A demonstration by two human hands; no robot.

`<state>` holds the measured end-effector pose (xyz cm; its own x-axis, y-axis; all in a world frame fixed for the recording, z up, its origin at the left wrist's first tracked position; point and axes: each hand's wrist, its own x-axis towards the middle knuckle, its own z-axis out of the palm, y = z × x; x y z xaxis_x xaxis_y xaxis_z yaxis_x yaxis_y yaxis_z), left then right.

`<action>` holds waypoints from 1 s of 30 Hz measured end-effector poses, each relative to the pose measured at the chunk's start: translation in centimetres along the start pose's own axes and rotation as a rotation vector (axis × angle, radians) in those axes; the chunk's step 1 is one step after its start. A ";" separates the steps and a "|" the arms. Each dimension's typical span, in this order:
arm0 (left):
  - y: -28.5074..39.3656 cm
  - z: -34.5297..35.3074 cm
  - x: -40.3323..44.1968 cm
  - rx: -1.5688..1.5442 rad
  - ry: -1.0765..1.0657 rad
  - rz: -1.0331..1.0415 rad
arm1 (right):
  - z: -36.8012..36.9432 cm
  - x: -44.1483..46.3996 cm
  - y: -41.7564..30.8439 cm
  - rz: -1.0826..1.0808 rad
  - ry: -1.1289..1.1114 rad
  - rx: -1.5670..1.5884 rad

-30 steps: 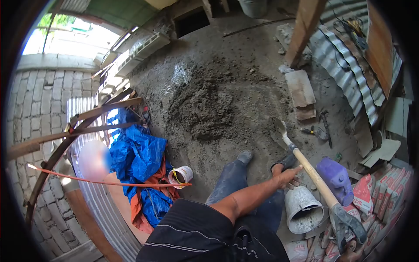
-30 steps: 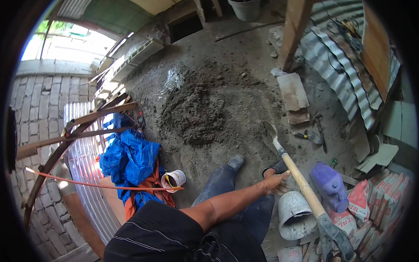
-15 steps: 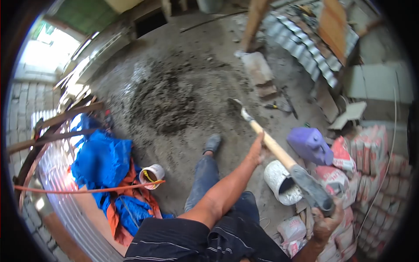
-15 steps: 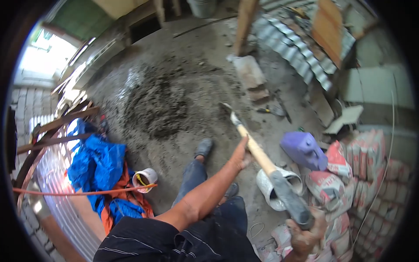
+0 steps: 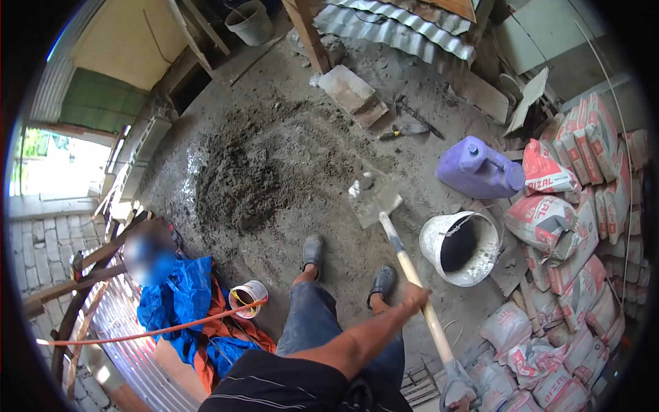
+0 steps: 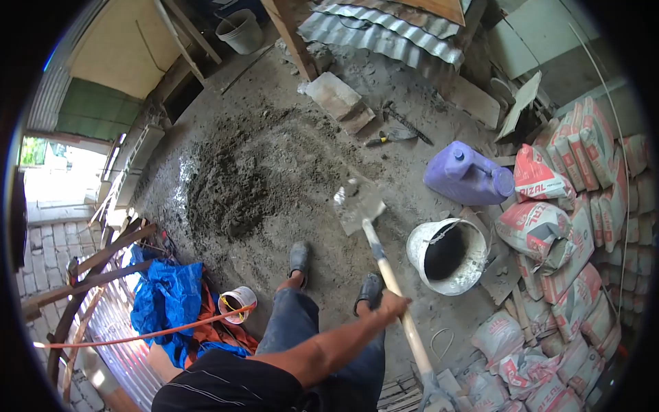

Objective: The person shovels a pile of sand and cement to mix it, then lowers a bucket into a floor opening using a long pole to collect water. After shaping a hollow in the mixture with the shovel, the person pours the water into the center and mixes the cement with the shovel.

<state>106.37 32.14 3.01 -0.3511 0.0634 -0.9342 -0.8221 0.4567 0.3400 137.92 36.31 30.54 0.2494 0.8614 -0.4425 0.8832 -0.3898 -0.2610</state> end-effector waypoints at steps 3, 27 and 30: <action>-2.8 2.6 1.0 0.138 0.059 -0.017 | 2.2 1.2 6.3 -0.028 0.143 0.140; 2.4 -41.0 6.7 -1.326 -0.421 0.148 | 23.3 -17.5 -16.4 -1.558 -0.067 0.077; 1.3 -38.1 0.5 -1.287 -0.441 0.071 | 19.8 -14.0 -6.4 -1.007 -0.145 0.118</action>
<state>88.02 -1.01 7.08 -0.4382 0.4387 -0.7845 -0.7259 -0.6875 0.0210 120.90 20.27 21.39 -0.6439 0.7620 -0.0686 0.6096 0.4568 -0.6478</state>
